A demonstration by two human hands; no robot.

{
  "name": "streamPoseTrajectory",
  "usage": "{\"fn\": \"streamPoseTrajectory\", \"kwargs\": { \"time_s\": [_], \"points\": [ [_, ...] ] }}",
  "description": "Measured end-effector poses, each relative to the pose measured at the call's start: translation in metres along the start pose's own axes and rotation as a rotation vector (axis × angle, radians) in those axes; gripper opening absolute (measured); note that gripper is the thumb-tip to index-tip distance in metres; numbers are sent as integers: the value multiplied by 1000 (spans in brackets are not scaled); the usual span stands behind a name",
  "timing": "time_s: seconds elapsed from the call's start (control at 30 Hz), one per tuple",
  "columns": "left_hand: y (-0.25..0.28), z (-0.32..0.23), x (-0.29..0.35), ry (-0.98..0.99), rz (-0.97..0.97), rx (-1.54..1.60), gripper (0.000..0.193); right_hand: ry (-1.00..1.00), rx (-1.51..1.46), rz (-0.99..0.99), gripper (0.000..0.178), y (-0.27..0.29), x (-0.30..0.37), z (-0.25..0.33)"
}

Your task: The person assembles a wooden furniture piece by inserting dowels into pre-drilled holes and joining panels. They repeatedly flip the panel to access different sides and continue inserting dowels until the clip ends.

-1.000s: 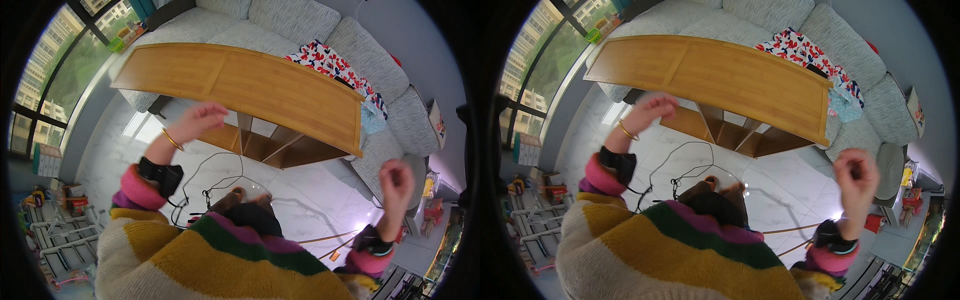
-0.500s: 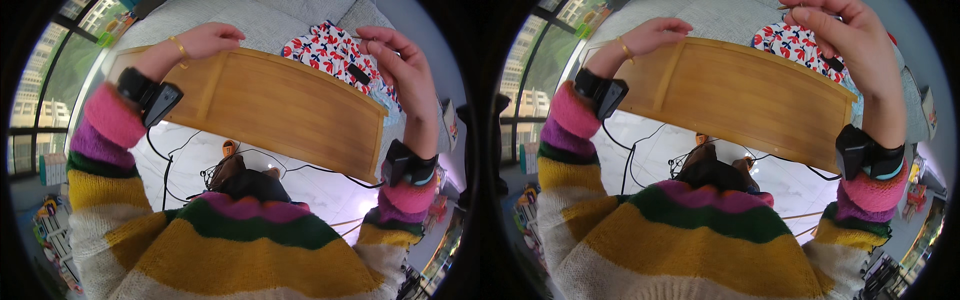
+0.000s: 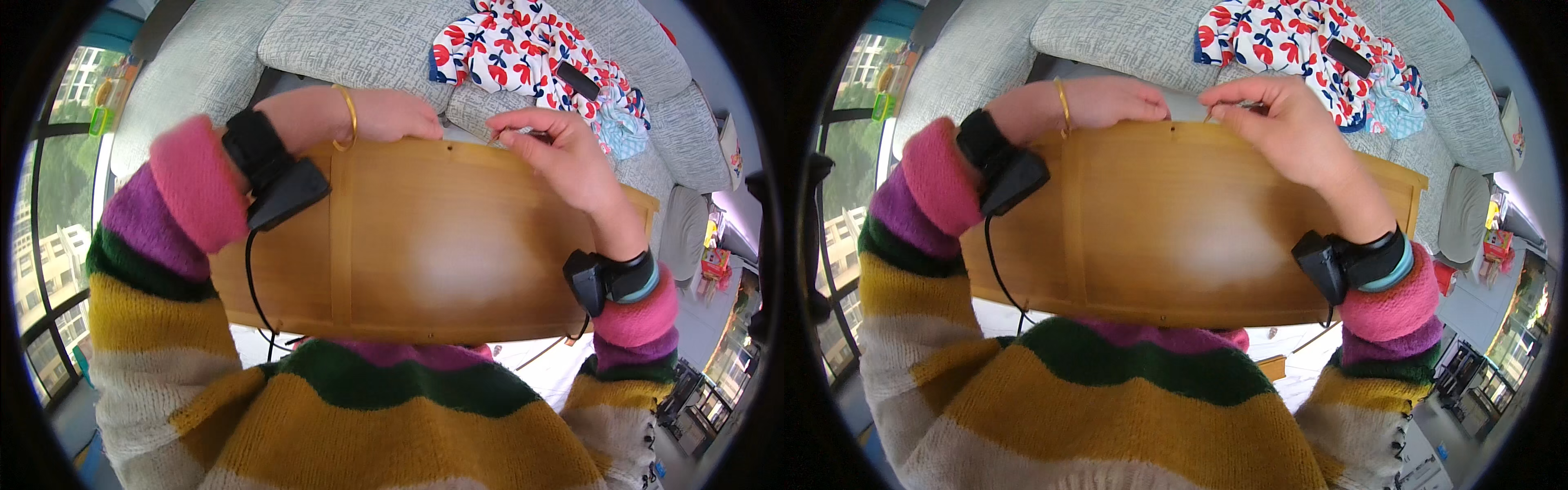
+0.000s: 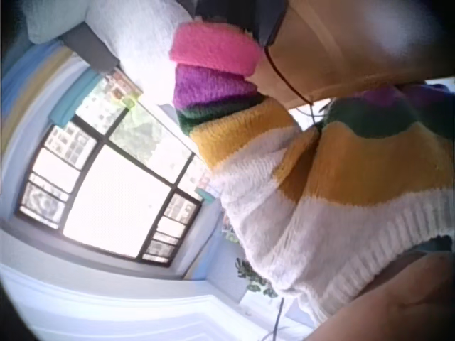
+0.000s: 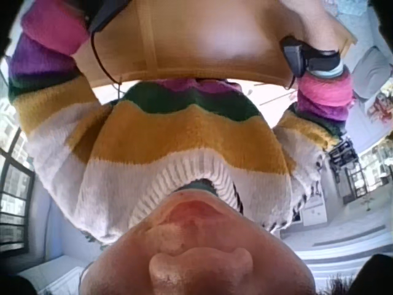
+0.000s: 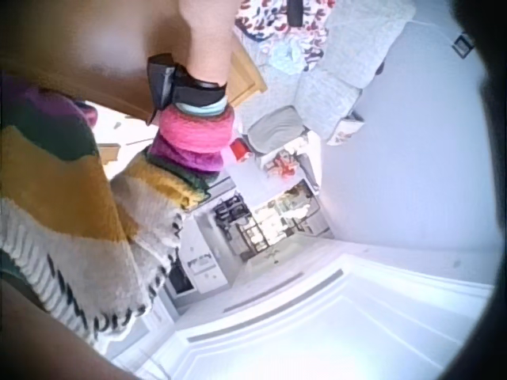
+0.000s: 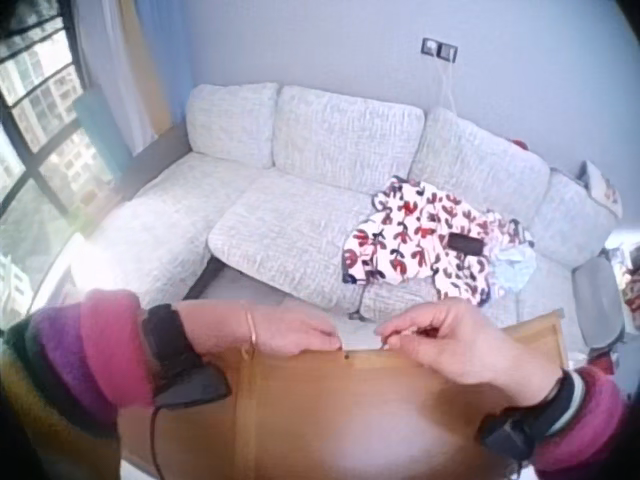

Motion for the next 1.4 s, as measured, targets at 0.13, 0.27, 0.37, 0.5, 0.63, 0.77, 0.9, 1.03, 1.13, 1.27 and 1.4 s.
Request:
{"fn": "streamPoseTrajectory", "kwargs": {
  "time_s": [0.13,0.27,0.37,0.5,0.63,0.77,0.9,1.03,1.13,1.27,1.4],
  "points": [
    [-10,9,8,82,41,459,35,-96,-33,-5,17,-11,-5,-17],
    [-19,9,11,122,111,662,35,-77,-37,-65,13,-21,-3,-13],
    [-22,11,12,118,156,686,39,6,54,-87,9,-24,-2,-4],
    [-34,11,7,50,250,673,40,22,-34,-100,8,-24,-1,-9],
    [-45,0,6,-75,359,701,39,27,-53,-94,8,-26,-4,-15],
    [-37,-4,6,-103,264,534,42,33,-84,-95,8,-22,-6,-9],
    [-29,-5,7,-75,196,267,45,-74,-128,-61,9,-21,-2,-10],
    [-25,-12,6,-123,101,195,48,-41,-95,-91,9,-23,-6,-8],
    [-23,-14,6,-140,82,201,46,-55,-94,-77,9,-21,-4,-9],
    [-21,-13,6,-136,89,223,44,-9,36,-94,9,-20,-2,-4],
    [-20,-14,4,-148,82,182,44,-21,33,-112,8,-23,-4,-6]
  ]
}}
Point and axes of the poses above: each hand's wrist, its own x-axis away from the middle knuckle, its own y-axis out of the back of the hand, z = x × y, the point moved 10 cm from there along -x, towards the middle knuckle, and after that the axes turned 3 degrees about z, right-handed, at the moved point
